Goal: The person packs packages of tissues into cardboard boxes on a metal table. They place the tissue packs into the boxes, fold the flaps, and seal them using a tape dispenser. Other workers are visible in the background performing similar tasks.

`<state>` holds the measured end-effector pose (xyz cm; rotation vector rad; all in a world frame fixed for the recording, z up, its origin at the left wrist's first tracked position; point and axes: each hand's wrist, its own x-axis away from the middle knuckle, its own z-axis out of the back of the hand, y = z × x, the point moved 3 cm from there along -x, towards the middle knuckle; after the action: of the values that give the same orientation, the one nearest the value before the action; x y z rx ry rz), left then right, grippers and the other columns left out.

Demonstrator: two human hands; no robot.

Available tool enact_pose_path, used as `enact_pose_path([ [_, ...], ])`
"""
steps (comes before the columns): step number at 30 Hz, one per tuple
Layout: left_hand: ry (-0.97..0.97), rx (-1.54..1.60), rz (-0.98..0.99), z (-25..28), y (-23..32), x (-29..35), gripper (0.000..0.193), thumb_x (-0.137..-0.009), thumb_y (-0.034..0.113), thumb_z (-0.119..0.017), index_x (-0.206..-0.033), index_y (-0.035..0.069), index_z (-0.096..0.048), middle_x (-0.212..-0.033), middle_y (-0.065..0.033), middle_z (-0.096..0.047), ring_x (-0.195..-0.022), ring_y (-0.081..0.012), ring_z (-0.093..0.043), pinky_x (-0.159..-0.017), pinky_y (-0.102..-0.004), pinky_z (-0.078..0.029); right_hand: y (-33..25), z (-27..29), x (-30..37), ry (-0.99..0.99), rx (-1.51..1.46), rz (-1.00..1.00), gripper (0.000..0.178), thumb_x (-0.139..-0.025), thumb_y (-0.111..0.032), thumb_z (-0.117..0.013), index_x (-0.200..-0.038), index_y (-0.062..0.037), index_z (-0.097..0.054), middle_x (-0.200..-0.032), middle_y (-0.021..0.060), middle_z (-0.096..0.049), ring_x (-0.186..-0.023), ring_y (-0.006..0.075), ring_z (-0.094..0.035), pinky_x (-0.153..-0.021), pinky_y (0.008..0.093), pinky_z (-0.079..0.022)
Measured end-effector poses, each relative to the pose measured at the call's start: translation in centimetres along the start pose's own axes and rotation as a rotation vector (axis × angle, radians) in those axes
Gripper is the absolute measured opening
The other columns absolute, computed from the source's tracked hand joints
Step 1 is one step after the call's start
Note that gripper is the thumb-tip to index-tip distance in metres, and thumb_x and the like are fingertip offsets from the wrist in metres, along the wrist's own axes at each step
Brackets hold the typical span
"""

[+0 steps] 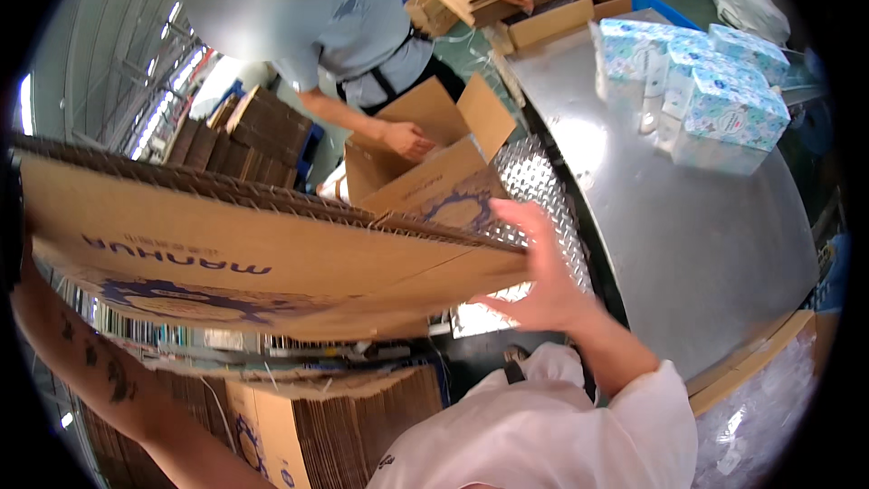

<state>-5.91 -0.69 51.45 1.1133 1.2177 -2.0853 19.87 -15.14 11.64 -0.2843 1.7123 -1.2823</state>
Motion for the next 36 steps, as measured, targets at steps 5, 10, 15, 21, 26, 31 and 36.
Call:
enact_pose_path([
  [5,0.110,0.800,0.778,-4.4,-2.0,-2.4,0.054,-0.080,0.055,-0.059,-0.083,0.002,-0.057,-0.072,-0.0074,-0.056,-0.064,-0.0178,-0.056,-0.060,-0.0320,-0.048,-8.5,10.4,-1.5,0.192,0.592,0.263,0.039,-0.059,-0.029,-0.083,-0.077,-0.0054,-0.058,-0.062,0.0049,-0.056,-0.057,0.0223,-0.056,-0.056,0.0309,-0.042],
  [10,0.037,1.109,1.227,-18.8,2.5,16.6,0.058,-0.086,0.061,-0.047,-0.092,0.004,-0.058,-0.087,-0.0081,-0.055,-0.085,-0.0196,-0.054,-0.077,-0.0360,-0.044,-11.1,11.2,-1.0,0.124,0.983,0.374,0.038,-0.050,-0.022,-0.082,-0.073,-0.0063,-0.056,-0.061,0.0047,-0.053,-0.053,0.0225,-0.049,-0.051,0.0321,-0.032],
  [15,-0.094,0.477,0.406,-16.4,8.3,28.8,0.051,-0.091,0.026,-0.054,-0.130,-0.003,-0.036,-0.126,-0.0195,-0.045,-0.117,-0.0333,-0.044,-0.100,-0.0462,-0.032,-7.0,9.5,-3.2,0.077,0.915,0.414,0.035,-0.048,-0.018,-0.081,-0.070,-0.0070,-0.055,-0.060,0.0041,-0.051,-0.052,0.0233,-0.048,-0.050,0.0325,-0.031],
  [21,0.317,0.228,-0.105,-7.4,8.6,17.9,0.101,-0.073,0.053,-0.070,-0.145,0.012,-0.012,-0.148,-0.0213,-0.013,-0.135,-0.0405,-0.015,-0.107,-0.0568,-0.012,-14.3,10.0,-4.3,0.013,1.052,0.491,0.035,-0.050,-0.019,-0.079,-0.068,-0.0051,-0.053,-0.057,0.0060,-0.047,-0.049,0.0248,-0.043,-0.050,0.0332,-0.030],
  [26,-0.240,0.541,-0.082,-11.1,7.9,16.0,0.048,-0.063,0.024,-0.078,-0.104,0.008,-0.057,-0.094,-0.0095,-0.055,-0.094,-0.0296,-0.056,-0.096,-0.0504,-0.036,-16.6,5.8,-4.1,-0.060,1.149,0.490,0.037,-0.050,-0.024,-0.078,-0.068,-0.0050,-0.053,-0.058,0.0038,-0.046,-0.049,0.0228,-0.041,-0.049,0.0333,-0.029],
  [31,-0.576,0.773,-0.062,-15.7,6.9,17.1,0.034,-0.057,0.010,-0.079,-0.076,0.003,-0.051,-0.070,-0.0102,-0.053,-0.065,-0.0318,-0.053,-0.058,-0.0372,-0.042,-13.4,3.0,-5.7,-0.212,1.157,0.540,0.033,-0.054,-0.024,-0.076,-0.070,-0.0064,-0.053,-0.061,0.0025,-0.045,-0.054,0.0210,-0.045,-0.052,0.0321,-0.032],
  [36,-0.793,0.825,-0.071,-23.7,10.6,28.4,0.027,-0.066,0.017,-0.075,-0.073,0.005,-0.052,-0.070,-0.0118,-0.058,-0.066,-0.0321,-0.059,-0.057,-0.0410,-0.046,0.4,0.8,-2.8,-0.303,1.102,0.431,0.027,-0.062,-0.023,-0.073,-0.075,-0.0083,-0.055,-0.065,0.0013,-0.046,-0.063,0.0179,-0.049,-0.061,0.0323,-0.036],
])
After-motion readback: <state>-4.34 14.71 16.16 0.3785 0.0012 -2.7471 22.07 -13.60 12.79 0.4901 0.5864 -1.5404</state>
